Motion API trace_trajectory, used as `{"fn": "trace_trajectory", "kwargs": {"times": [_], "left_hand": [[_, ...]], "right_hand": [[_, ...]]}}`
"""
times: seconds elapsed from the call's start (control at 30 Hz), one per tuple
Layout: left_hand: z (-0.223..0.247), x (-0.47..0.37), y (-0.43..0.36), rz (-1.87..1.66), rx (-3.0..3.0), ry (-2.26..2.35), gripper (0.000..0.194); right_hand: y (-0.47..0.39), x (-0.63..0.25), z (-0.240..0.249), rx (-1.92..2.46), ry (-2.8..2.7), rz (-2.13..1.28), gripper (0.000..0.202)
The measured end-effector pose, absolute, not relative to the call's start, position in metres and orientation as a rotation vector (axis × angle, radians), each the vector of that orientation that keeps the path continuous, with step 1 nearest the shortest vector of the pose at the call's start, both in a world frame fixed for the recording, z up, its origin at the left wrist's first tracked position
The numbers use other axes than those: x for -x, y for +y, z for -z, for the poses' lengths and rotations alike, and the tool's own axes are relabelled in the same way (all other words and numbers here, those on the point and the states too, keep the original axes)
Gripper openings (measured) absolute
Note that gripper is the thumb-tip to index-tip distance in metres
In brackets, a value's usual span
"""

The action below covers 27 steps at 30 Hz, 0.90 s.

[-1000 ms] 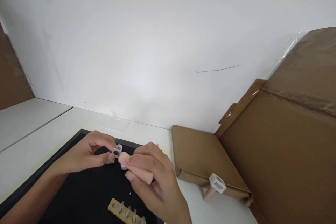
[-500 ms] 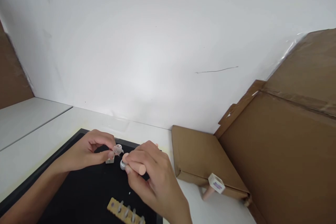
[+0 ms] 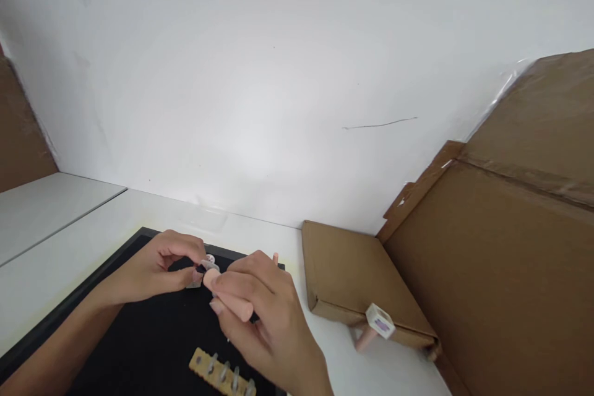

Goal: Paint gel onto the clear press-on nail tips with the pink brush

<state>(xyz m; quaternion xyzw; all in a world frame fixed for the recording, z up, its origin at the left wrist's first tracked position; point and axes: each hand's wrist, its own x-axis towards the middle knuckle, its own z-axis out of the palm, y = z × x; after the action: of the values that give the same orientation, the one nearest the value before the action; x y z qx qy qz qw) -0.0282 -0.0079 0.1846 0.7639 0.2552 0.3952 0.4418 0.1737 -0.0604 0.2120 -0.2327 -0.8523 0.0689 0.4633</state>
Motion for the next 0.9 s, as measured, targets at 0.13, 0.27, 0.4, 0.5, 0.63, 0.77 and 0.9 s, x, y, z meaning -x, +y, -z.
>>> {"fn": "trace_trajectory", "kwargs": {"times": [0.13,0.27,0.4,0.5,0.63,0.77,0.9], "left_hand": [[-0.1857,0.0283,-0.0079,-0.955,-1.913,0.615,0.013],[-0.1878,0.0293,-0.0094,-0.973,-1.894,0.635,0.013],[-0.1889,0.0320,-0.0100,-0.988,-1.935,0.642,0.014],[-0.1894,0.0335,-0.0096,-0.970,-1.995,0.655,0.015],[-0.1902,0.0329,-0.0098,-0.970,-2.049,0.617,0.016],[-0.1900,0.0324,-0.0107,-0.976,-2.064,0.575,0.018],[-0.1892,0.0338,-0.0123,-0.999,-2.052,0.553,0.016]], "right_hand": [[-0.0616,-0.1724,-0.2147,0.616,-2.123,-0.073,0.025],[-0.0619,-0.1721,-0.2161,0.683,-2.129,0.022,0.027],[-0.0614,-0.1755,-0.2131,0.640,-2.027,-0.082,0.029],[-0.0612,-0.1779,-0.2096,0.562,-1.948,-0.202,0.029],[-0.0611,-0.1768,-0.2091,0.529,-2.020,-0.310,0.028],[-0.0607,-0.1756,-0.2121,0.583,-2.080,-0.242,0.030],[-0.0591,-0.1805,-0.2126,0.681,-2.072,-0.145,0.028]]}}
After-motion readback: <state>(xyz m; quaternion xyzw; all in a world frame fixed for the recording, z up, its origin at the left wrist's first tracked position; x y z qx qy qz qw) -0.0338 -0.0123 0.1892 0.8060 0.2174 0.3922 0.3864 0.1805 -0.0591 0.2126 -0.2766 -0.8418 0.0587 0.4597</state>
